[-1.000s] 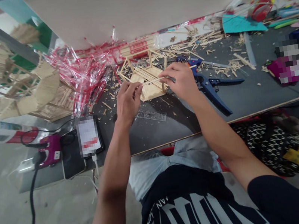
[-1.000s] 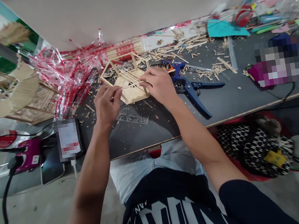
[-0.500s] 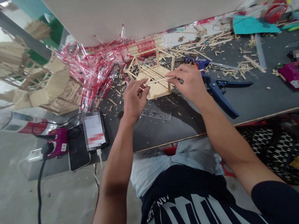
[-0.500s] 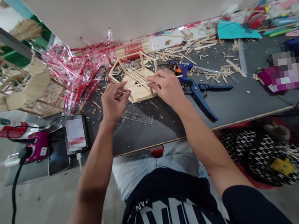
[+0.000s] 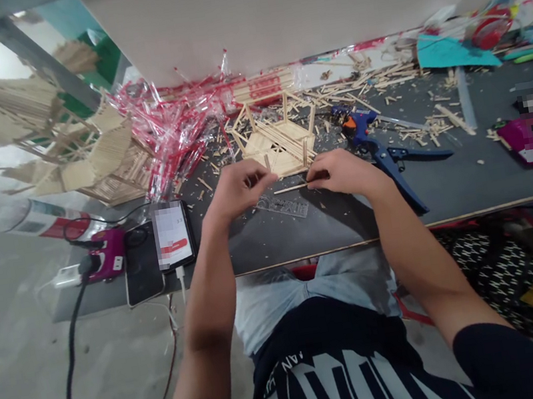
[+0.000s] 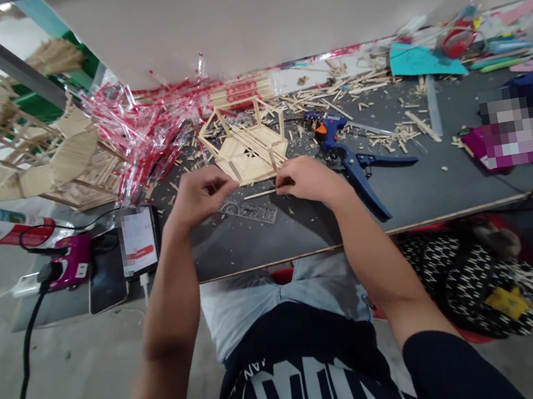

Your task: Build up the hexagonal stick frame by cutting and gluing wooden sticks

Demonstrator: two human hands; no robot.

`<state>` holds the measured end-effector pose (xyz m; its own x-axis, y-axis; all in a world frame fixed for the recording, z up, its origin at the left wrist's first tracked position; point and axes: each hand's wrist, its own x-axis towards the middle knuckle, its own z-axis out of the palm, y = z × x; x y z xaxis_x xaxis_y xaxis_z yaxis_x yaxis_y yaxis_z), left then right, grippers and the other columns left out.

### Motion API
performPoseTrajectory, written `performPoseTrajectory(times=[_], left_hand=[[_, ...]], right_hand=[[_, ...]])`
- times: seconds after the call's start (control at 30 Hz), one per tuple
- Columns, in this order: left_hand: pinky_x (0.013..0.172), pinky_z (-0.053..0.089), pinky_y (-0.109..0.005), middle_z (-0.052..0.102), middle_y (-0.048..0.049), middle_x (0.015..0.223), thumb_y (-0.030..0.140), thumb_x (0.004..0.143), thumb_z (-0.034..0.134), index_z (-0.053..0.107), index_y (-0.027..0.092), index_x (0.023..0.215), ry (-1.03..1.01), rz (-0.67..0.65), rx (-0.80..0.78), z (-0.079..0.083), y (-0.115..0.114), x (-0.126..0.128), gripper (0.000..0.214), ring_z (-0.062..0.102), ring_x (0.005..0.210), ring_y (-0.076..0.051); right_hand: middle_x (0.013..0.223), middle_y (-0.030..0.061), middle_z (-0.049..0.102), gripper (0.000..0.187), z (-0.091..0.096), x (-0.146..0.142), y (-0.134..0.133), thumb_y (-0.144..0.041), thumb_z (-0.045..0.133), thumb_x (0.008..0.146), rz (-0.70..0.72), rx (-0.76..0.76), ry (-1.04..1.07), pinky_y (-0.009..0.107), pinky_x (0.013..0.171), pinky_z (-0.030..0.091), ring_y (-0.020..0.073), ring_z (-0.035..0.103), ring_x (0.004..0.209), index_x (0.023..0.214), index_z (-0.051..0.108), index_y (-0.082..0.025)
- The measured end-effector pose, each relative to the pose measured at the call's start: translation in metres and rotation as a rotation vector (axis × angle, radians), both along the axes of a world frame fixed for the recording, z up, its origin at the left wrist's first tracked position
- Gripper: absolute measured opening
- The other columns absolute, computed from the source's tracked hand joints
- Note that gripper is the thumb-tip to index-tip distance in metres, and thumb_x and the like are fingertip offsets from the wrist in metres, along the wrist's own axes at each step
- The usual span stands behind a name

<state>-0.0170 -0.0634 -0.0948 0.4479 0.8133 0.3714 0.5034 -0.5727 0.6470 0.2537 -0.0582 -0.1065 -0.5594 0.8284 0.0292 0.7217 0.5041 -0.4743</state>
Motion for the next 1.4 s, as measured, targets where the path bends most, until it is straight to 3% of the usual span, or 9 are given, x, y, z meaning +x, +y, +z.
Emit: performPoseTrajectory(times=[0.13,0.3,0.43,0.6,0.73,0.83,0.97,1.2,1.4], left_hand=[[0.065,0.047,-0.025,0.072,0.0005,0.078,0.031,0.074,0.085,0.077,0.021,0.092,0.323,-0.253,-0.295,-0.008,0.007,-0.015,0.023,0.063,0.067,-0.013],[0.069,0.047,-0.028,0.067,0.0005,0.083,0.019,0.065,0.089,0.074,0.023,0.088,0.417,-0.130,-0.210,-0.020,0.020,-0.030,0.028,0.063,0.073,-0.016],[0.069,0.046,-0.028,0.065,-0.0011,0.090,0.016,0.062,0.091,0.071,0.024,0.083,0.453,-0.153,-0.157,-0.019,0.017,-0.030,0.030,0.061,0.076,-0.017],[0.060,0.041,-0.025,0.061,0.0043,0.069,0.011,0.069,0.081,0.058,0.022,0.073,0.399,-0.172,-0.252,-0.007,0.008,-0.025,0.025,0.058,0.064,-0.014],[0.061,0.045,-0.026,0.065,0.0037,0.069,0.019,0.079,0.074,0.060,0.022,0.078,0.226,-0.206,-0.297,0.008,-0.001,-0.012,0.014,0.061,0.064,-0.012],[0.067,0.052,-0.028,0.069,0.0008,0.076,0.027,0.081,0.077,0.061,0.022,0.082,0.030,-0.135,-0.255,0.020,-0.004,0.004,0.017,0.065,0.070,-0.013],[0.070,0.056,-0.030,0.074,-0.0019,0.081,0.030,0.083,0.077,0.066,0.021,0.088,0.028,-0.098,-0.172,0.044,0.010,0.015,0.014,0.070,0.076,-0.017],[0.068,0.056,-0.029,0.069,0.0002,0.069,0.037,0.086,0.075,0.076,0.017,0.083,0.252,-0.127,-0.198,0.071,0.075,0.006,0.020,0.074,0.073,-0.019],[0.065,0.054,-0.026,0.074,0.0008,0.068,0.036,0.084,0.077,0.079,0.020,0.078,0.388,-0.413,-0.271,0.070,0.098,0.027,0.018,0.072,0.068,-0.015]], right_hand=[[0.088,0.0073,0.074,0.008,0.000,0.000,0.001,-0.022,0.072,0.087,-0.012,0.005,0.028,0.036,0.081,0.049,0.0206,0.067,0.083,0.086,0.079,-0.019],[0.085,0.0044,0.074,0.006,-0.002,-0.003,0.003,-0.020,0.072,0.084,0.038,0.004,0.044,0.035,0.077,0.051,0.0186,0.066,0.077,0.085,0.078,-0.021],[0.086,0.0040,0.077,0.013,-0.005,-0.003,0.005,-0.013,0.068,0.083,0.062,-0.016,0.057,0.034,0.077,0.052,0.0177,0.068,0.077,0.086,0.078,-0.021],[0.090,0.0063,0.080,0.013,0.009,-0.005,-0.003,-0.023,0.068,0.088,0.036,-0.032,0.166,0.035,0.080,0.054,0.0196,0.072,0.081,0.093,0.080,-0.020],[0.096,0.0065,0.082,0.036,0.037,-0.006,-0.010,-0.038,0.071,0.089,0.104,-0.174,0.360,0.034,0.081,0.056,0.0199,0.075,0.087,0.120,0.075,-0.020],[0.090,0.0052,0.081,0.038,0.053,-0.003,-0.007,-0.040,0.081,0.079,0.150,-0.219,0.434,0.033,0.078,0.057,0.0184,0.073,0.079,0.111,0.077,-0.020],[0.070,0.0020,0.072,0.022,0.054,0.007,0.009,-0.040,0.083,0.075,-0.029,-0.201,0.576,0.031,0.062,0.053,0.0140,0.063,0.062,0.079,0.075,-0.019],[0.056,-0.0034,0.062,0.021,0.039,0.031,0.020,-0.033,0.084,0.069,-0.313,-0.282,0.781,0.026,0.040,0.041,0.0111,0.052,0.046,0.078,0.070,-0.021],[0.053,-0.0004,0.060,0.023,0.038,0.046,0.016,-0.034,0.085,0.071,-0.426,-0.291,0.777,0.027,0.036,0.037,0.0108,0.050,0.041,0.078,0.068,-0.019]])
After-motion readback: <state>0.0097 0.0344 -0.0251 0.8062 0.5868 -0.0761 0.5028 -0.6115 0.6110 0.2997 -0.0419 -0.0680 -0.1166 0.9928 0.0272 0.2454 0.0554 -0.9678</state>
